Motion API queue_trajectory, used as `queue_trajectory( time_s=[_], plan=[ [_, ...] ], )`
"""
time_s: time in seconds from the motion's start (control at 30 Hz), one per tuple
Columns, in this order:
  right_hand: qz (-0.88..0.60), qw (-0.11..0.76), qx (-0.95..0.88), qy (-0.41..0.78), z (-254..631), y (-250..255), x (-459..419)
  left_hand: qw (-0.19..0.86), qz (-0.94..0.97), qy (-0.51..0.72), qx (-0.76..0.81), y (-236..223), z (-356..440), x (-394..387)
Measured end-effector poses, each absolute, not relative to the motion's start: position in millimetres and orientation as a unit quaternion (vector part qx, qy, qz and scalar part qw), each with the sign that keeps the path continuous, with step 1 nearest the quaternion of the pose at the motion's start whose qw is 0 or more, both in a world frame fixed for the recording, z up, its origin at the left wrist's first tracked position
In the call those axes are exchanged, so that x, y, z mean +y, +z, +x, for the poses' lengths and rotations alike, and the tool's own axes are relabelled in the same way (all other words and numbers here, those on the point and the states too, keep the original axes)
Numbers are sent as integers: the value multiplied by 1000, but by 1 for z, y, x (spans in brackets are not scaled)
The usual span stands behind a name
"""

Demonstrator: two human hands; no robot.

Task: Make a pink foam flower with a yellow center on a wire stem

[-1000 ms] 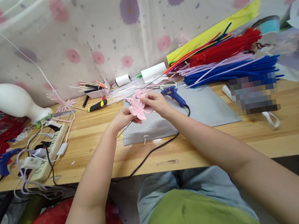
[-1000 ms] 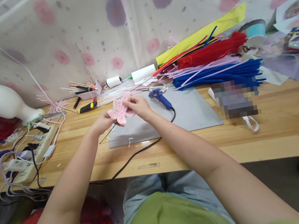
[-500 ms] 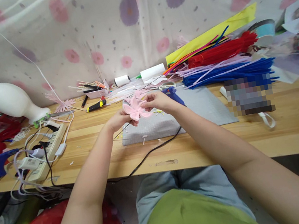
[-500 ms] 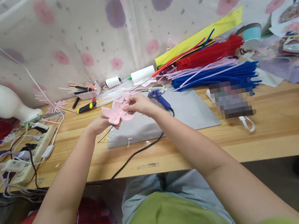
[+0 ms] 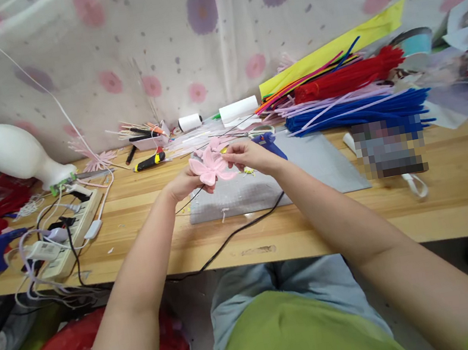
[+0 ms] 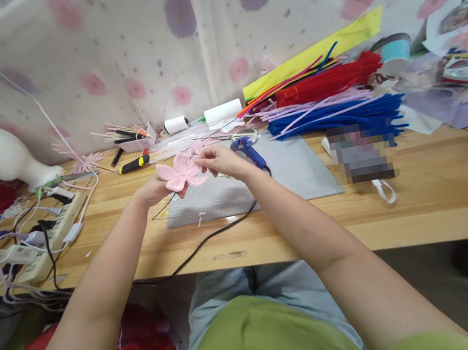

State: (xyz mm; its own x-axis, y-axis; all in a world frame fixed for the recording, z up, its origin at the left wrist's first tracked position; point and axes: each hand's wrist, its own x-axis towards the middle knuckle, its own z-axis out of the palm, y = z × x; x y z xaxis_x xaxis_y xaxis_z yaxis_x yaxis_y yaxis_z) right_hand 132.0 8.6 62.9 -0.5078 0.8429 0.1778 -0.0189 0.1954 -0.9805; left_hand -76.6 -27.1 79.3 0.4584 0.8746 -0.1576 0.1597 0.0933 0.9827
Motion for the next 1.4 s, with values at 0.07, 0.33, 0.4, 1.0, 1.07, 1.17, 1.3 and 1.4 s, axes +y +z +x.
queue_trajectory(
  time_s=[0.07, 0.33, 0.4, 1.0, 1.07, 1.17, 1.3, 1.4],
  plan=[
    [-287, 392, -678, 552, 133, 61, 10, 606, 604, 292, 427, 79, -77, -27],
    [-223, 419, -594, 650, 128, 58, 9, 616, 602, 285, 421, 79, -76, -25],
    [-233, 417, -582, 659, 127, 57, 9, 616, 602, 284, 421, 79, -77, -24],
    [-280, 386, -553, 683, 127, 46, 12, 634, 624, 228, 396, 73, -83, -20],
    [-270, 406, -567, 664, 125, 48, 12, 645, 625, 205, 389, 72, -84, -18],
    [-245, 439, -597, 625, 122, 53, 12, 655, 622, 190, 384, 73, -83, -17],
    [-244, 437, -626, 598, 121, 57, 11, 653, 620, 199, 386, 75, -81, -19],
    [-258, 409, -649, 588, 122, 58, 9, 652, 619, 195, 393, 75, -81, -19]
  ],
)
